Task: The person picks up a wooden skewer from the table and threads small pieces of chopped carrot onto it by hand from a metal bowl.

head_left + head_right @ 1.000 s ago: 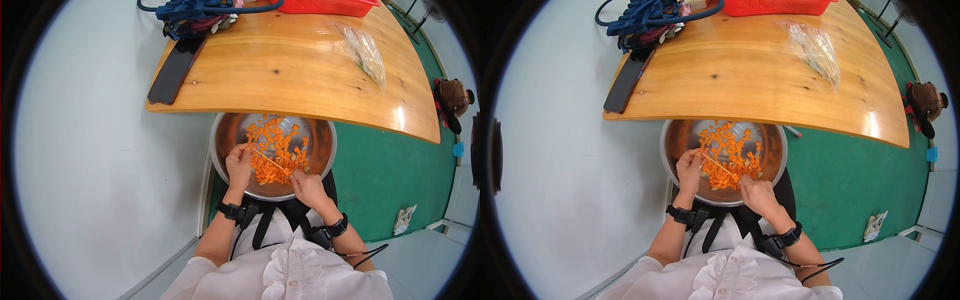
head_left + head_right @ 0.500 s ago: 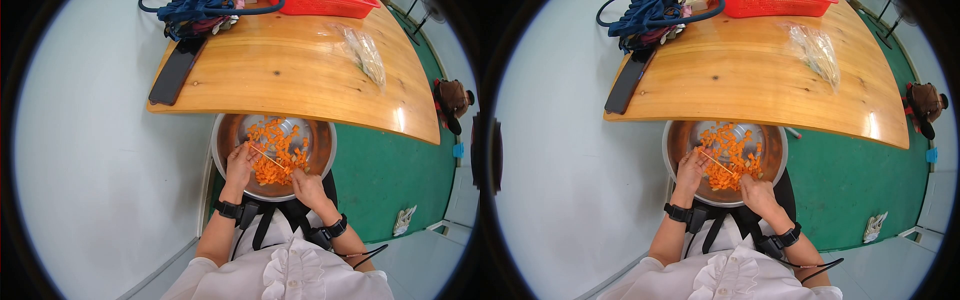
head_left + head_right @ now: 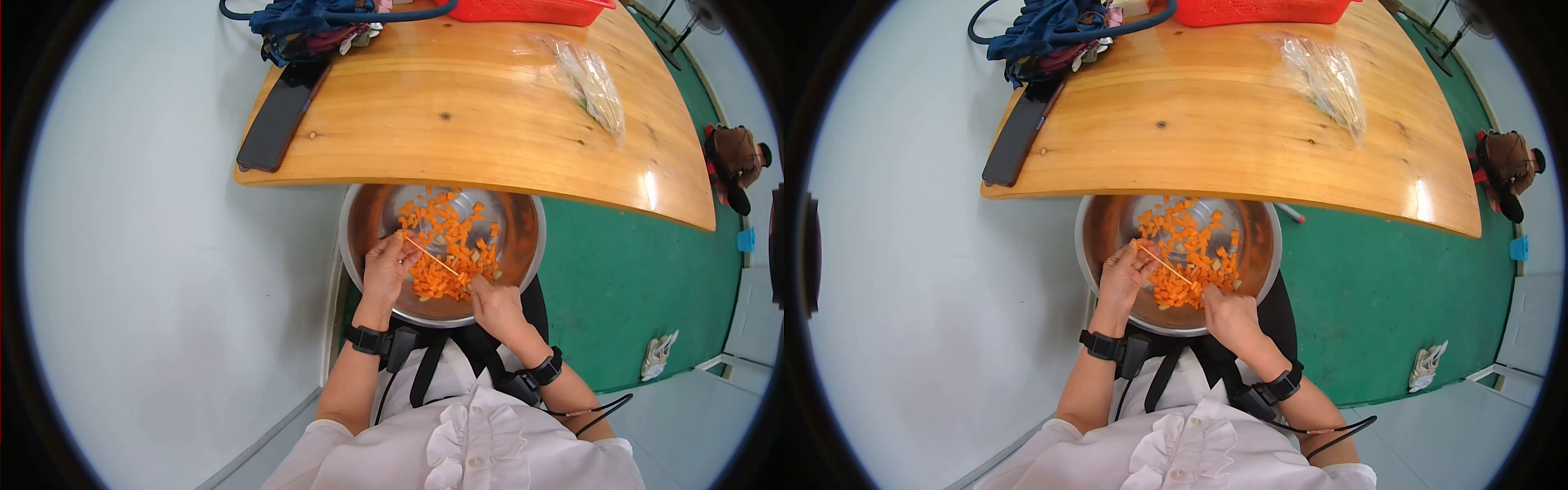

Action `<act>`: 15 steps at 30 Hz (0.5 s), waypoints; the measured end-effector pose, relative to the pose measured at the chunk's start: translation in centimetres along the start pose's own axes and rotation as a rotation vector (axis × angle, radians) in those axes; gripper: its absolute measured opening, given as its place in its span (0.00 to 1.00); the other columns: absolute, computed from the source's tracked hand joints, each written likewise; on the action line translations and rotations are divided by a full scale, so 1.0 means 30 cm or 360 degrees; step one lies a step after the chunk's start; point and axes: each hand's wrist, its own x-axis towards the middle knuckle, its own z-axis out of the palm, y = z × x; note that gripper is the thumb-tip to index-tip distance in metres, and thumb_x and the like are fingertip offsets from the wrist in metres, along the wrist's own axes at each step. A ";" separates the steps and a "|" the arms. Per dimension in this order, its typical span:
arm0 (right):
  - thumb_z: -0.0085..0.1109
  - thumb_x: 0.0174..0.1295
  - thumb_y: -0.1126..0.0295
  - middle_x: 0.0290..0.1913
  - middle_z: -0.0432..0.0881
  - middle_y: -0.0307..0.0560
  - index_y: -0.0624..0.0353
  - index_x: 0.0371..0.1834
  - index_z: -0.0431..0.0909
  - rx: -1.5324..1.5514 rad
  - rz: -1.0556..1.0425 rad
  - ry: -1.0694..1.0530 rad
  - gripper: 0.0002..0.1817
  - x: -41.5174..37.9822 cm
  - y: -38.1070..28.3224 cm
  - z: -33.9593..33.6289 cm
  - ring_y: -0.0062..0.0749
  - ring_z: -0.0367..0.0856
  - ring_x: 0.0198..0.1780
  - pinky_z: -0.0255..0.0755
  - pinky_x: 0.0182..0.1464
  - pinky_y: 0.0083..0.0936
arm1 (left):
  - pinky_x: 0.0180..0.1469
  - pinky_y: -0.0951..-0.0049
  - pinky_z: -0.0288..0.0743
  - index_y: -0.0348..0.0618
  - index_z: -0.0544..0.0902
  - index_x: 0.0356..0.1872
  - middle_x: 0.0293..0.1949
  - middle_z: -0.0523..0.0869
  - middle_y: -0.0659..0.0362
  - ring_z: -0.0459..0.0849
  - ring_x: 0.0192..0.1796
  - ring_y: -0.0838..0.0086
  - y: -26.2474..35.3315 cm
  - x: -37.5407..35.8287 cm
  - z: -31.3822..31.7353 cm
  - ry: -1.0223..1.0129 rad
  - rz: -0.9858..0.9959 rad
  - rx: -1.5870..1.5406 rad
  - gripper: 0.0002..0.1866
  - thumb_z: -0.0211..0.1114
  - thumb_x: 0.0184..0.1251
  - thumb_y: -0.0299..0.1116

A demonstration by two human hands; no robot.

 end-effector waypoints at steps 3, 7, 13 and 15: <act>0.52 0.57 0.73 0.18 0.74 0.55 0.60 0.24 0.68 -0.0032 -0.0011 0.0066 0.06 -0.003 0.003 0.017 0.52 0.76 0.22 0.69 0.24 0.40 | 0.47 0.68 0.76 0.39 0.80 0.39 0.36 0.83 0.55 0.82 0.43 0.69 -0.003 0.003 -0.001 0.0037 0.0003 -0.0001 0.10 0.55 0.67 0.35; 0.51 0.57 0.72 0.19 0.76 0.53 0.59 0.25 0.69 0.0163 0.0070 0.0016 0.05 0.013 0.003 -0.003 0.50 0.77 0.23 0.70 0.25 0.41 | 0.47 0.68 0.76 0.39 0.80 0.37 0.36 0.83 0.57 0.82 0.41 0.71 0.000 0.002 0.004 0.0022 0.0018 0.0012 0.10 0.55 0.67 0.35; 0.49 0.56 0.72 0.21 0.77 0.53 0.59 0.27 0.70 0.0100 0.0140 -0.0024 0.04 0.016 -0.015 0.002 0.48 0.78 0.24 0.70 0.27 0.41 | 0.46 0.68 0.76 0.39 0.80 0.34 0.34 0.82 0.59 0.81 0.39 0.73 0.017 -0.009 0.027 0.0070 0.0008 0.0003 0.10 0.56 0.67 0.35; 0.50 0.56 0.72 0.21 0.77 0.53 0.59 0.26 0.70 -0.0041 0.0088 0.0016 0.04 0.013 -0.022 0.009 0.48 0.78 0.24 0.70 0.27 0.41 | 0.47 0.68 0.76 0.40 0.81 0.35 0.34 0.83 0.59 0.81 0.39 0.73 0.017 -0.012 0.030 0.0073 0.0015 -0.0004 0.10 0.56 0.67 0.35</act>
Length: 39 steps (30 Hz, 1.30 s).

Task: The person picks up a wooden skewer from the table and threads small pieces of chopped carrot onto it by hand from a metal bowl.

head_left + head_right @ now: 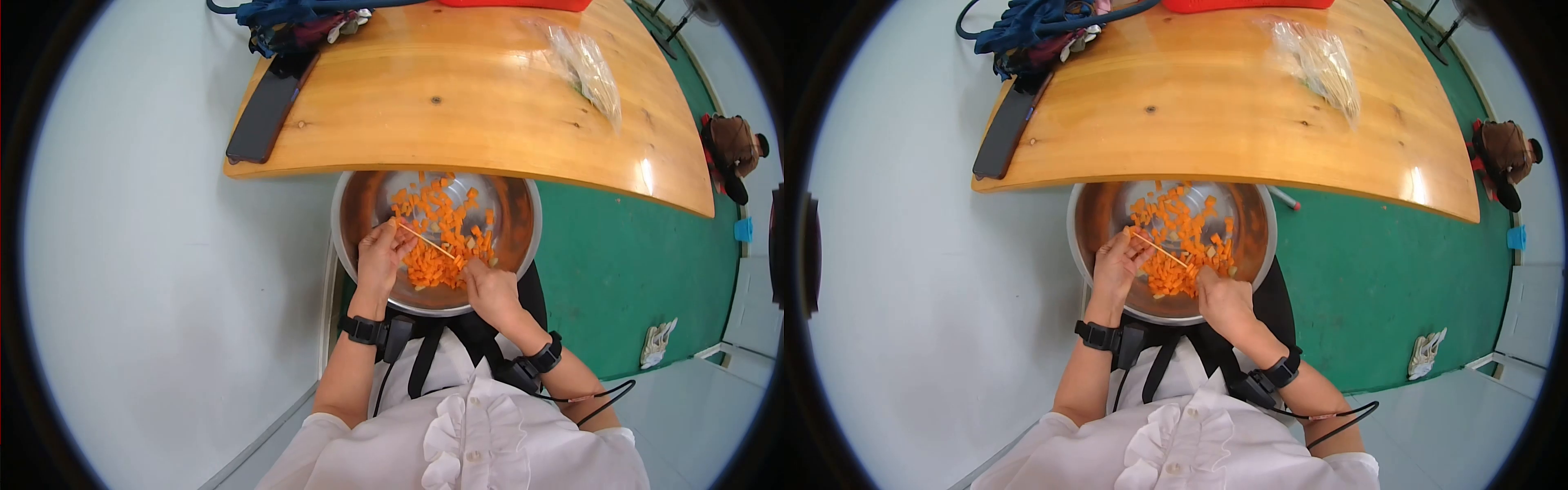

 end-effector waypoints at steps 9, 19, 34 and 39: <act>0.50 0.60 0.71 0.21 0.75 0.54 0.62 0.26 0.69 0.0365 0.0130 -0.0115 0.07 0.007 -0.002 0.011 0.51 0.76 0.26 0.69 0.30 0.38 | 0.49 0.61 0.77 0.38 0.79 0.40 0.37 0.83 0.54 0.82 0.44 0.69 -0.045 -0.014 -0.005 0.0021 -0.0016 0.0138 0.10 0.56 0.67 0.34; 0.48 0.60 0.69 0.22 0.76 0.58 0.62 0.27 0.70 0.0479 0.0136 -0.0098 0.08 0.027 -0.006 0.035 0.55 0.77 0.29 0.69 0.34 0.45 | 0.47 0.67 0.78 0.38 0.80 0.41 0.38 0.83 0.54 0.82 0.44 0.70 -0.060 -0.050 0.016 -0.0207 -0.0201 0.0253 0.10 0.57 0.66 0.32; 0.49 0.58 0.74 0.19 0.74 0.60 0.63 0.27 0.69 0.0164 -0.0092 0.0264 0.05 0.051 0.012 0.000 0.56 0.76 0.27 0.69 0.31 0.47 | 0.33 0.82 0.74 0.35 0.80 0.42 0.35 0.84 0.57 0.80 0.32 0.81 -0.076 -0.054 0.043 -0.0168 -0.0080 0.0632 0.10 0.57 0.66 0.31; 0.49 0.60 0.75 0.21 0.75 0.62 0.65 0.28 0.68 0.0294 0.0164 0.0225 0.05 0.047 0.020 -0.023 0.57 0.76 0.27 0.69 0.30 0.43 | 0.32 0.77 0.74 0.37 0.81 0.42 0.31 0.84 0.57 0.81 0.28 0.70 -0.088 -0.012 -0.021 0.0118 0.0746 0.1397 0.10 0.60 0.59 0.25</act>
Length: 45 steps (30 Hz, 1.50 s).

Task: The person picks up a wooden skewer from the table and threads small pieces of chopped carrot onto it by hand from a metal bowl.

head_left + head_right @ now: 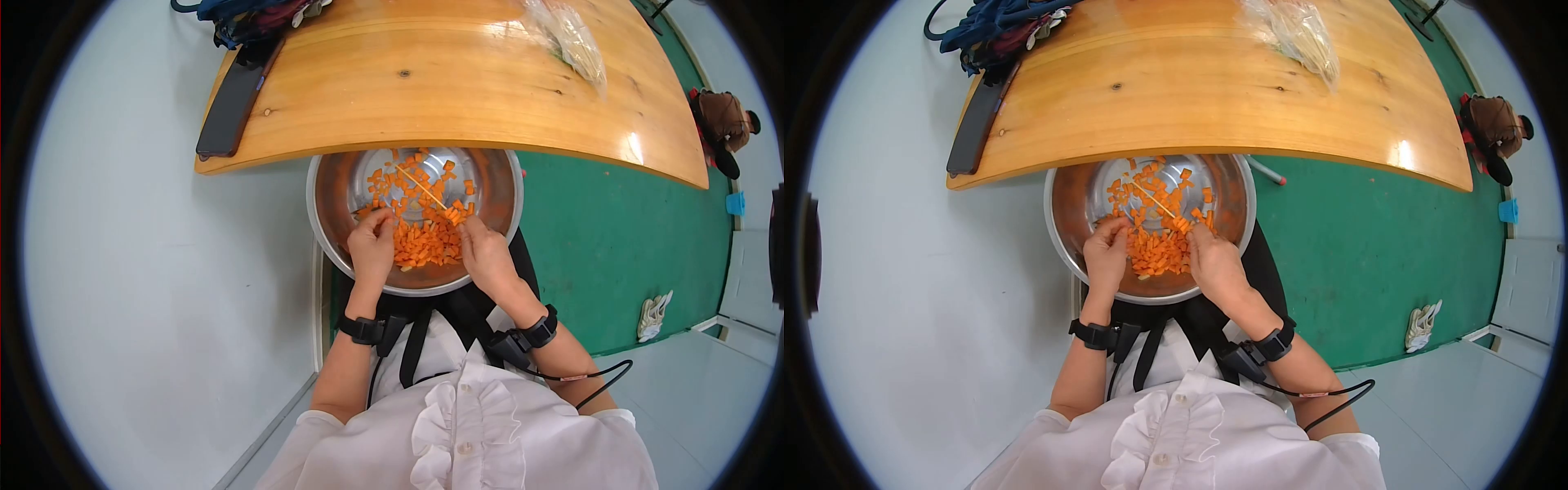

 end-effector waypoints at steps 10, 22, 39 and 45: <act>0.45 0.65 0.73 0.19 0.75 0.54 0.67 0.32 0.69 0.0532 0.0253 -0.0064 0.08 -0.007 0.025 -0.035 0.41 0.79 0.24 0.70 0.27 0.31 | 0.54 0.63 0.68 0.39 0.78 0.45 0.47 0.73 0.50 0.73 0.52 0.54 0.108 -0.054 0.016 -0.0860 0.0267 0.1152 0.23 0.70 0.44 0.27; 0.43 0.66 0.72 0.18 0.75 0.52 0.66 0.32 0.68 0.0540 0.0341 -0.0096 0.09 -0.006 0.019 -0.046 0.39 0.79 0.23 0.70 0.28 0.31 | 0.44 0.64 0.74 0.38 0.80 0.40 0.41 0.77 0.49 0.78 0.42 0.54 0.110 -0.011 0.070 -0.0328 0.0384 0.0882 0.13 0.58 0.51 0.19; 0.42 0.67 0.69 0.18 0.75 0.47 0.65 0.32 0.71 0.0566 0.0362 -0.0085 0.11 -0.007 0.025 -0.040 0.33 0.78 0.24 0.69 0.29 0.26 | 0.45 0.64 0.69 0.41 0.81 0.28 0.34 0.76 0.54 0.73 0.45 0.57 0.093 -0.010 0.027 -0.0958 0.0625 0.0872 0.12 0.57 0.42 0.14; 0.43 0.66 0.73 0.22 0.76 0.55 0.67 0.31 0.68 0.0503 0.0267 -0.0087 0.09 0.002 0.013 -0.044 0.39 0.80 0.23 0.71 0.27 0.31 | 0.45 0.66 0.73 0.35 0.80 0.31 0.39 0.78 0.49 0.78 0.43 0.56 0.127 0.027 -0.075 -0.0501 0.0447 0.0798 0.09 0.56 0.50 0.15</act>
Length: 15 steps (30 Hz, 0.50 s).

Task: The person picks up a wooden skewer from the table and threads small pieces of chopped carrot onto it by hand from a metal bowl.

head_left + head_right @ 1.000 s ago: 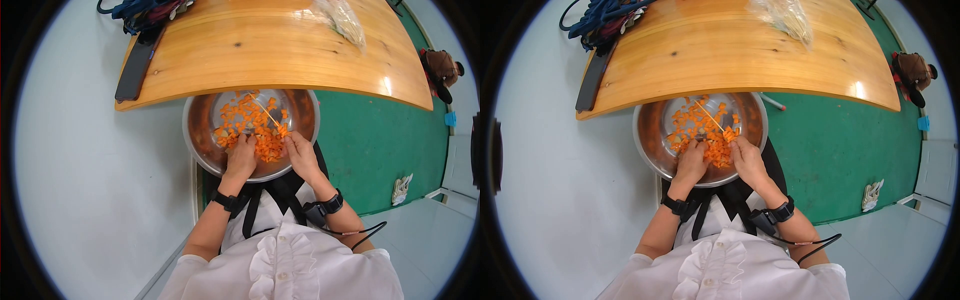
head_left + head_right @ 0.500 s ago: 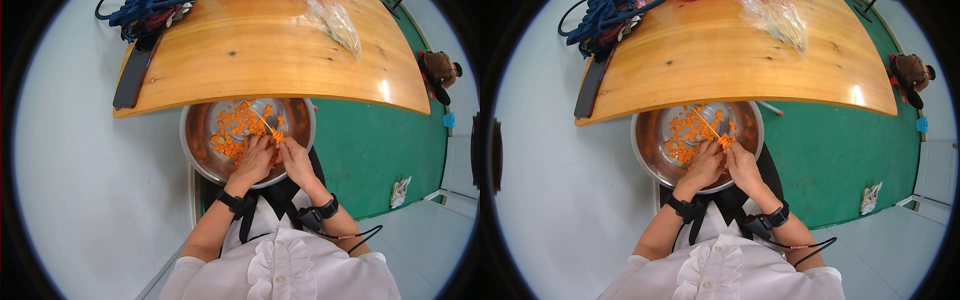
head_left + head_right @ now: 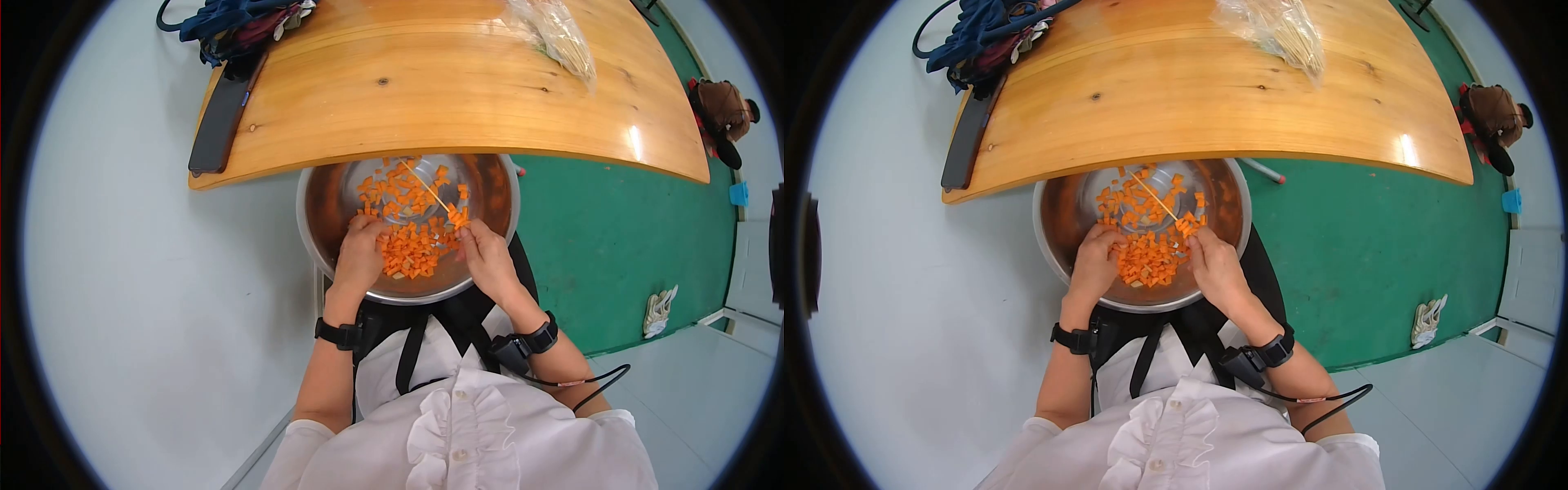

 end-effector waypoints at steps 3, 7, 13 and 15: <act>0.43 0.66 0.72 0.23 0.77 0.56 0.67 0.31 0.68 0.0022 0.0018 0.0002 0.09 0.001 -0.009 -0.003 0.39 0.80 0.24 0.71 0.27 0.31 | 0.48 0.66 0.73 0.36 0.80 0.33 0.43 0.78 0.50 0.78 0.45 0.56 -0.001 0.005 -0.001 0.0109 0.0026 0.0049 0.08 0.57 0.51 0.18; 0.43 0.66 0.72 0.24 0.77 0.56 0.67 0.32 0.68 0.0062 0.0030 0.0007 0.09 -0.001 -0.006 -0.003 0.39 0.80 0.24 0.70 0.27 0.31 | 0.48 0.66 0.74 0.38 0.81 0.36 0.46 0.77 0.52 0.77 0.47 0.56 0.001 0.009 0.020 0.0023 0.0045 0.0149 0.10 0.61 0.50 0.20; 0.43 0.66 0.72 0.24 0.77 0.56 0.67 0.31 0.68 0.0052 0.0014 -0.0013 0.09 0.004 -0.006 -0.002 0.40 0.79 0.24 0.71 0.28 0.32 | 0.49 0.62 0.72 0.42 0.79 0.40 0.49 0.72 0.51 0.75 0.48 0.53 0.064 -0.035 0.083 -0.0309 -0.0049 0.0531 0.15 0.64 0.47 0.23; 0.43 0.66 0.72 0.24 0.77 0.56 0.67 0.31 0.68 0.0048 0.0003 -0.0011 0.09 0.003 -0.005 -0.002 0.40 0.79 0.23 0.71 0.27 0.32 | 0.49 0.61 0.72 0.42 0.79 0.38 0.48 0.71 0.51 0.75 0.48 0.53 0.074 -0.033 0.083 -0.0434 -0.0174 0.0494 0.14 0.63 0.47 0.22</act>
